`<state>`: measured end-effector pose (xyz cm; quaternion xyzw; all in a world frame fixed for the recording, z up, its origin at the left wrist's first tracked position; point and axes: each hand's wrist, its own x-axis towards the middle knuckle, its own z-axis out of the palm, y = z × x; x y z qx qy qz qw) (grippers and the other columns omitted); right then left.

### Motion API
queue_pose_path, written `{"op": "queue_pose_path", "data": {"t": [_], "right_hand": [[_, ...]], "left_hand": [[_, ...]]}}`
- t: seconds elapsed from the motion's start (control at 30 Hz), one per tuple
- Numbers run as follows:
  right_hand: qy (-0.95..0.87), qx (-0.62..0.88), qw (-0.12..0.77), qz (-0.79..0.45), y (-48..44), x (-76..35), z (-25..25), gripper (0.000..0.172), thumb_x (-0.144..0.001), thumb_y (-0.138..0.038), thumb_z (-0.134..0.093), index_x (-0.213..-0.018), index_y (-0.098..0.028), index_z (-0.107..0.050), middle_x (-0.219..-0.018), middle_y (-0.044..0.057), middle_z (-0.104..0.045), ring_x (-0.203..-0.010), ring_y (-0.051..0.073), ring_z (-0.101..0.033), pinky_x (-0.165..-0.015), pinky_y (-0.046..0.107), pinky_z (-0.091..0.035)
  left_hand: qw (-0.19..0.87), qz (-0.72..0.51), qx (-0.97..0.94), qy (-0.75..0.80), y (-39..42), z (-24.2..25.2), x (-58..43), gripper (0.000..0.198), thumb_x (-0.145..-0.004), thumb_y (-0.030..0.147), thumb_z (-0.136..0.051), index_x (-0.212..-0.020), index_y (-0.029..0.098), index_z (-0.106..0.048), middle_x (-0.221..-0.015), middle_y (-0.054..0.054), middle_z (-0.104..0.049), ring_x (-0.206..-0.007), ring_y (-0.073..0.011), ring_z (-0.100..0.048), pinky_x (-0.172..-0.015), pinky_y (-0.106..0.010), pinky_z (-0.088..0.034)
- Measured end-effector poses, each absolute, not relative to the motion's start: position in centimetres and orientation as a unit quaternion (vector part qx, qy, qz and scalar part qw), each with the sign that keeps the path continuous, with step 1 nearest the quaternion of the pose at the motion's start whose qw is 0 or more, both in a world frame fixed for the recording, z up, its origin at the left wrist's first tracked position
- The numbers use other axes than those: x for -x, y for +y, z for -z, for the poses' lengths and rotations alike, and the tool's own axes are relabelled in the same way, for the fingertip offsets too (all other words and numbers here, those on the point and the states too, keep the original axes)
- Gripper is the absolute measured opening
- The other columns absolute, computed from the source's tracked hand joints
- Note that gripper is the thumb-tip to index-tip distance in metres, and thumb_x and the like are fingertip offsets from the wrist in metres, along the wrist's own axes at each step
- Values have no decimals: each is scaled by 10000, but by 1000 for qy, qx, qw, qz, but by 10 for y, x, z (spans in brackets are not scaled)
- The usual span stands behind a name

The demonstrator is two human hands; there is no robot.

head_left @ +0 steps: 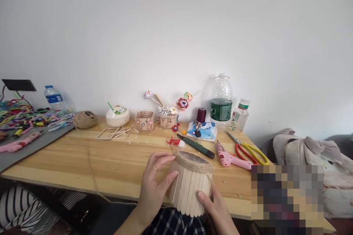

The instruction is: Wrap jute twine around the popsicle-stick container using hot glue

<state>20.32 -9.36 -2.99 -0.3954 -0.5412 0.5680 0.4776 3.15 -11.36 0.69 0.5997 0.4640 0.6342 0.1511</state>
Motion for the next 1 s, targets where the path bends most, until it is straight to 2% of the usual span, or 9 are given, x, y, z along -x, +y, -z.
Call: {"op": "queue_pose_path", "data": {"t": [0.07,0.17,0.3,0.43,0.53,0.67,0.87,0.93,1.0], "right_hand": [[-534,392,482,-574,-94,-202,28,828,-635,-665,-641,-1289,-182,-484,-1271,143,-575,-1188,325,-514,-998,457,-397],[-532,381,493,-573,-93,-201,27,828,-611,-668,-663,-1269,-187,-513,-1253,149,-588,-1177,344,-518,-1000,491,-382],[-549,375,494,-560,-91,-202,27,808,-613,-664,-665,-1254,-191,-531,-1242,150,-594,-1170,346,-519,-996,499,-380],[-572,379,485,-543,-91,-202,28,805,-627,-696,-623,-1239,-181,-538,-1243,151,-590,-1170,337,-521,-998,481,-382],[-572,391,484,-535,-92,-202,28,778,-636,-663,-640,-1232,-174,-540,-1224,151,-603,-1163,342,-524,-991,485,-386],[-572,408,480,-525,-92,-202,29,727,-677,-602,-639,-1253,-175,-522,-1210,143,-614,-1152,333,-535,-973,476,-408],[-584,405,466,-527,-93,-201,28,791,-667,-644,-616,-1297,-188,-468,-1272,131,-570,-1208,309,-495,-992,433,-406],[-579,404,466,-533,-93,-200,29,788,-672,-639,-614,-1303,-192,-462,-1273,129,-571,-1201,306,-503,-982,427,-419],[-567,404,475,-538,-93,-200,30,788,-664,-622,-634,-1302,-193,-465,-1279,127,-568,-1195,307,-509,-980,427,-421]], "left_hand": [[114,-624,-642,432,-111,-17,-28,144,-819,223,-623,-944,249,-690,-981,-53,-596,-991,-224,-548,-897,-355,-442],[97,-602,-688,393,-104,-30,-27,154,-823,223,-630,-953,255,-705,-934,-56,-628,-984,-229,-542,-891,-372,-437],[122,-594,-701,376,-96,-40,-30,97,-816,263,-644,-837,232,-734,-832,-57,-657,-912,-224,-570,-854,-377,-455],[148,-602,-690,374,-93,-46,-33,130,-811,259,-645,-730,202,-729,-759,-51,-664,-824,-208,-594,-799,-352,-467],[202,-590,-667,408,-94,-49,-34,183,-824,265,-613,-679,174,-676,-739,-47,-646,-778,-196,-590,-757,-320,-460],[278,-579,-629,439,-91,-51,-36,254,-876,350,-498,-708,174,-570,-745,-32,-591,-754,-177,-562,-723,-281,-443],[240,-671,-526,465,-83,-47,-24,398,-887,460,-441,-588,197,-433,-597,20,-453,-633,-142,-478,-630,-245,-411],[238,-681,-509,470,-82,-46,-18,397,-857,451,-496,-561,187,-470,-561,28,-456,-588,-128,-463,-601,-238,-407],[247,-681,-502,472,-83,-45,-14,326,-782,420,-601,-580,166,-579,-557,22,-526,-564,-122,-483,-580,-235,-422]]}}
